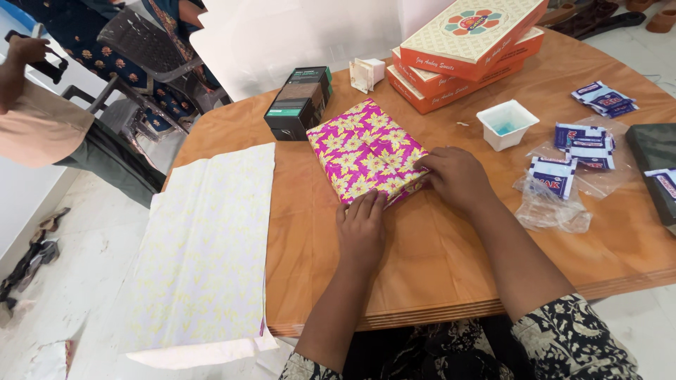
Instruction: The person folds and smooths a rectangular package wrapped in pink floral paper on a wooden table. They repeatedly press the edges and corners, rotate the package, and adjust the paper to keep it taut. A small white container is briefly handled but not used.
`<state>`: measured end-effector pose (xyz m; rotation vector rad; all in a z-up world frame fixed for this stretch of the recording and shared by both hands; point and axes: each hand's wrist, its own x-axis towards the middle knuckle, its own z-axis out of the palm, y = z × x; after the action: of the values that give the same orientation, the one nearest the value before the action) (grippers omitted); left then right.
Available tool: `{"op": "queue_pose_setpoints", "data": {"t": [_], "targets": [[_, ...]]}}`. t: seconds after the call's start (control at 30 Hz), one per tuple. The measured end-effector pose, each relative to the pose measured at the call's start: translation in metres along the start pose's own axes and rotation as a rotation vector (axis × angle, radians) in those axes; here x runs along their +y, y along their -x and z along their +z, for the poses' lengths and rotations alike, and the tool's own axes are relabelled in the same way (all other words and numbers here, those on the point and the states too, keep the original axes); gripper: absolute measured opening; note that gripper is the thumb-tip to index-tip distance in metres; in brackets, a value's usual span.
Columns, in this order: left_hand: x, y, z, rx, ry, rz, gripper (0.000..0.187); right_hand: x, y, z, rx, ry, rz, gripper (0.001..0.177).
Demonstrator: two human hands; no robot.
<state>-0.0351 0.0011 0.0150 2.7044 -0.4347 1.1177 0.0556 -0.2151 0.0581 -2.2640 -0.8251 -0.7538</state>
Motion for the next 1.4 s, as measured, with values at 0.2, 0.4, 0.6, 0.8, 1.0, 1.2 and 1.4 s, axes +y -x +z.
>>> {"op": "queue_pose_setpoints", "data": {"t": [0.2, 0.4, 0.6, 0.8, 1.0, 1.2, 1.4], "targets": [[0.003, -0.005, -0.006, -0.012, 0.041, -0.024, 0.042, -0.001, 0.000, 0.001, -0.022, 0.010, 0.034, 0.021], [0.007, -0.010, -0.010, -0.012, 0.084, -0.025, 0.049, -0.004, -0.001, -0.002, -0.059, -0.015, 0.058, 0.027], [0.011, -0.017, -0.007, -0.032, 0.030, 0.022, 0.052, -0.003, -0.002, 0.000, -0.070, -0.019, 0.036, 0.030], [0.009, -0.026, -0.004, 0.034, 0.090, 0.010, 0.030, -0.003, -0.002, -0.001, -0.062, 0.031, 0.000, 0.028], [0.004, -0.036, -0.008, 0.015, 0.092, 0.017, 0.019, 0.000, -0.003, 0.000, -0.003, 0.023, -0.059, 0.025], [0.001, -0.038, -0.008, -0.017, 0.101, 0.004, 0.014, -0.001, -0.005, 0.003, -0.071, -0.055, -0.091, 0.013], [-0.005, -0.037, 0.001, -0.007, 0.104, 0.050, 0.023, -0.016, -0.008, -0.001, -0.079, -0.091, -0.220, 0.029]]}}
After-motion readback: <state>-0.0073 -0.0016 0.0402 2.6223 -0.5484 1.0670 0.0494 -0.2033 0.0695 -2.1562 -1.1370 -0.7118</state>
